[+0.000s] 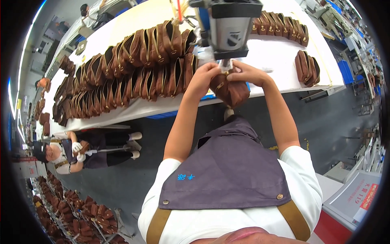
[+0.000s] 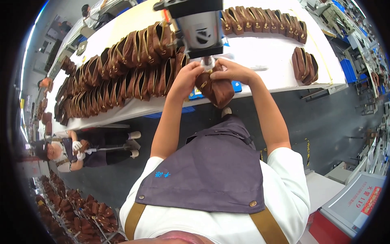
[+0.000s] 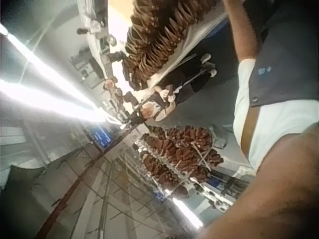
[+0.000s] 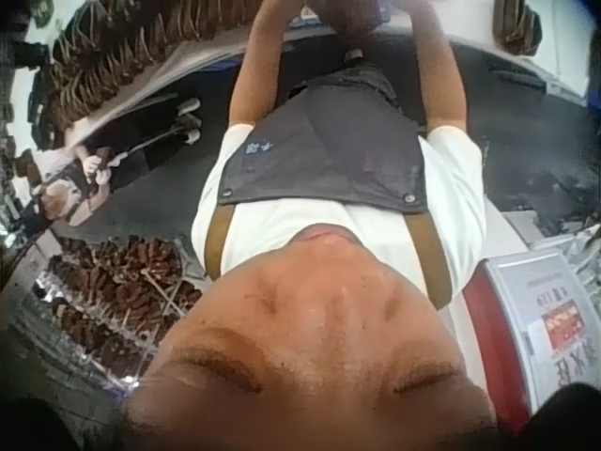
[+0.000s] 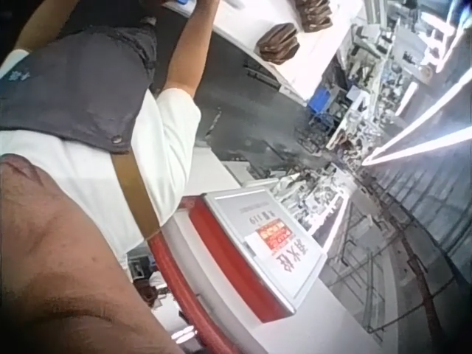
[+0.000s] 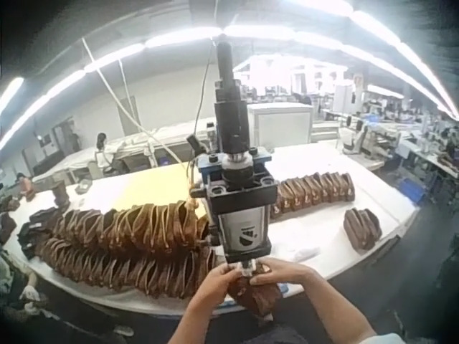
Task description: Pressing a logo or hardware onto leather bags using a specialized machine.
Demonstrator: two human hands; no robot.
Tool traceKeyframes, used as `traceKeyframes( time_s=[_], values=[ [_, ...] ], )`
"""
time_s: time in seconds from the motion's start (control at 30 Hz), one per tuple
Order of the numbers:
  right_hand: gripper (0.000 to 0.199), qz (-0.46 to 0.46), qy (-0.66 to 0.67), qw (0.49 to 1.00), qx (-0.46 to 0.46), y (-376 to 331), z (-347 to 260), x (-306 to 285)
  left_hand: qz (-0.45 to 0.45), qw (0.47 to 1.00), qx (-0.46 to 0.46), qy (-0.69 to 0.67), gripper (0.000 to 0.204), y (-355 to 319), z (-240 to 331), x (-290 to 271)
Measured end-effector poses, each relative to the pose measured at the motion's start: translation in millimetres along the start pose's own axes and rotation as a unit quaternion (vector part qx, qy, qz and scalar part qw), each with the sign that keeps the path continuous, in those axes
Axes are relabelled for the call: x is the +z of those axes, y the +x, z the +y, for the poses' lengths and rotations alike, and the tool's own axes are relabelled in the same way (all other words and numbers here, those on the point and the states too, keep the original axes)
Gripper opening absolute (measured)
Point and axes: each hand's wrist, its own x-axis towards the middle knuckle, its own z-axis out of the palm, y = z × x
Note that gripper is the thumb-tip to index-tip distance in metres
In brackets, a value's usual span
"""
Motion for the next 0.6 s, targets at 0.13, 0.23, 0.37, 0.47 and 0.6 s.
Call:
traceKeyframes(
  time_s=[0.13,0.23,0.37,0.47,0.6],
  values=[
    [0.07,0.002,-0.189,0.98,-0.056,-41,-29,18,0.028,0.998,-0.005,0.053,0.01,-47,-16,19],
    [0.073,-0.049,-0.21,0.972,-0.094,-63,-1,31,0.087,0.989,-0.004,0.12,0.011,-67,-37,51],
    [0.071,-0.039,-0.253,0.967,-0.008,-86,4,16,0.092,0.995,-0.029,0.031,0.012,-40,-51,87],
    [0.073,0.086,-0.24,0.966,-0.037,-110,7,-24,0.095,0.995,0.003,0.011,0.013,-7,-45,125],
    [0.076,0.241,-0.298,0.912,-0.144,-144,-1,-91,0.045,0.984,0.054,0.167,0.019,42,-22,192]
  ],
)
